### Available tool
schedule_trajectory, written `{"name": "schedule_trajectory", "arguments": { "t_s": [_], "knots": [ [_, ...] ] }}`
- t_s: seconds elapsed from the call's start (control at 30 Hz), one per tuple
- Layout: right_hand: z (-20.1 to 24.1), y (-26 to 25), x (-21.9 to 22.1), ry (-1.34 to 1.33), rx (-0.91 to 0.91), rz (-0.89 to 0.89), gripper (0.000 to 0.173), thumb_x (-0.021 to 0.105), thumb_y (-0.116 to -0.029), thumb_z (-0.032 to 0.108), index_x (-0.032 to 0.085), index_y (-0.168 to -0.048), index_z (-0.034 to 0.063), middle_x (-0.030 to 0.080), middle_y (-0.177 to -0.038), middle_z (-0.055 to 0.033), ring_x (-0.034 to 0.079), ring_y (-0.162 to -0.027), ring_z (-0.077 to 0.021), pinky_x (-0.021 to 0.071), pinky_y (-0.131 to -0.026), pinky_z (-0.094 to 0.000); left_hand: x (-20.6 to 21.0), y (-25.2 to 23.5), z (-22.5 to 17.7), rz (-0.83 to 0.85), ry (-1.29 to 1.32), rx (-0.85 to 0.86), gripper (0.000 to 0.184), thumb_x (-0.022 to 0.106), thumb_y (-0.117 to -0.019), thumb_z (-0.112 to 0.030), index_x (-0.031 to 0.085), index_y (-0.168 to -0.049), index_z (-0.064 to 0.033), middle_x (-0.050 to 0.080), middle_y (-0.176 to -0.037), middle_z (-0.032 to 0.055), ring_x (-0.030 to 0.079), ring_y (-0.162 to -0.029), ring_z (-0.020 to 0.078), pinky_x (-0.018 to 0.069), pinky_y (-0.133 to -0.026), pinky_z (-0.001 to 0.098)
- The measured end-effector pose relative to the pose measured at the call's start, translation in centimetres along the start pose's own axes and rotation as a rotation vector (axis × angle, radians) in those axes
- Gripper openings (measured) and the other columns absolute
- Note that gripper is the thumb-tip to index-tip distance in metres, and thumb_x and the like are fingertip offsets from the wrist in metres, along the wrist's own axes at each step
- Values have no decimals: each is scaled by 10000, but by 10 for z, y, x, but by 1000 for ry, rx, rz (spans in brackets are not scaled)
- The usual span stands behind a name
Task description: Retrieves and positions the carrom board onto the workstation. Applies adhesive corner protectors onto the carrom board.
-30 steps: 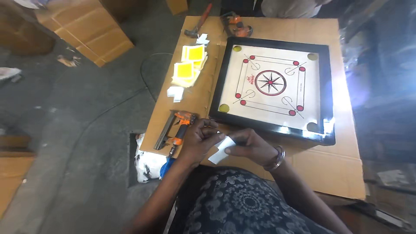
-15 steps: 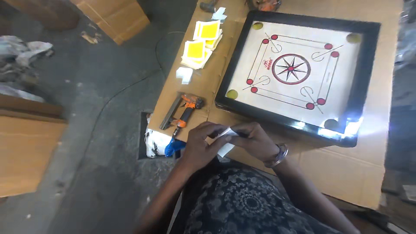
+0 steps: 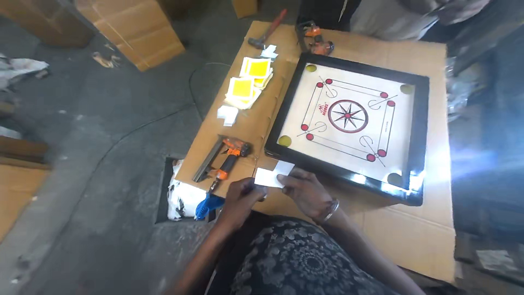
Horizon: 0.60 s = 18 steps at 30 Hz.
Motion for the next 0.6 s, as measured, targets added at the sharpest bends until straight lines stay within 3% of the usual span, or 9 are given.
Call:
{"name": "schedule_trajectory", "arguments": {
  "t_s": [0.07,0.17,0.27,0.3,0.33,0.4,0.47,0.53,0.6],
  "knots": [
    [-6,2,8,-2,32,87,74,704,-919,27,708,-945,97,715,-893,-60,670,-725,-126,596,-699,-304,6,0,2,-33,182,-94,131,674,-981,-141,729,-992,-22,723,-864,130,694,-709,207,611,-681,371],
    [-6,0,14,-70,139,154,151,578,-987,146,683,-1071,78,725,-954,-90,710,-797,-166,612,-760,-359,-1,-2,-2,-48,203,-170,111,641,-960,-112,718,-944,-33,705,-808,114,651,-617,185,576,-587,339],
    [-5,-8,12,-89,163,161,152,577,-982,153,685,-1064,83,715,-950,-91,700,-791,-166,608,-759,-360,-15,-2,-17,-143,-202,-20,152,748,-936,-233,725,-932,-84,686,-768,70,625,-600,162,543,-546,325],
    [-5,-10,13,-97,159,166,139,601,-974,146,695,-1058,87,716,-943,-91,699,-783,-160,609,-757,-352,-18,-1,-25,-253,-460,101,225,789,-908,-311,728,-986,-109,697,-839,53,653,-676,164,569,-599,361],
    [-5,-13,14,-107,154,173,127,622,-967,138,703,-1051,89,716,-944,-95,697,-785,-158,606,-760,-346,-17,0,-32,-321,-640,230,334,799,-891,-325,714,-1097,-77,694,-1007,96,678,-852,213,594,-739,429],
    [-6,-19,16,-109,147,199,111,646,-976,116,720,-1051,80,725,-979,-116,704,-828,-171,604,-786,-346,-12,1,-37,-314,-704,447,384,792,-869,-259,700,-1161,-26,686,-1135,140,687,-1001,243,604,-861,443],
    [-10,-21,20,-70,144,210,87,675,-966,101,736,-1027,95,730,-985,-99,698,-838,-159,600,-789,-338,-7,-2,-30,-167,-477,416,349,801,-830,-201,717,-1140,-65,710,-1070,43,708,-908,128,638,-805,341],
    [-14,-21,24,-22,165,205,87,672,-970,99,732,-1031,111,722,-966,-73,687,-815,-137,598,-774,-323,-7,-2,-19,-106,-283,272,302,819,-862,-167,725,-1139,-90,733,-995,10,724,-804,110,657,-739,320],
    [-17,-26,28,-16,204,205,113,622,-991,101,704,-1069,100,711,-968,-85,684,-813,-147,595,-774,-323,-15,-3,-12,-137,-214,164,173,754,-947,-171,752,-1109,-112,733,-853,11,688,-670,123,614,-618,310]
  ]
}}
Point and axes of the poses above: each hand's wrist, its own y-axis away from the middle knuckle, its own x-axis out of the palm, z = x × y, the point moved 6 cm from there along -y, towards the middle knuckle
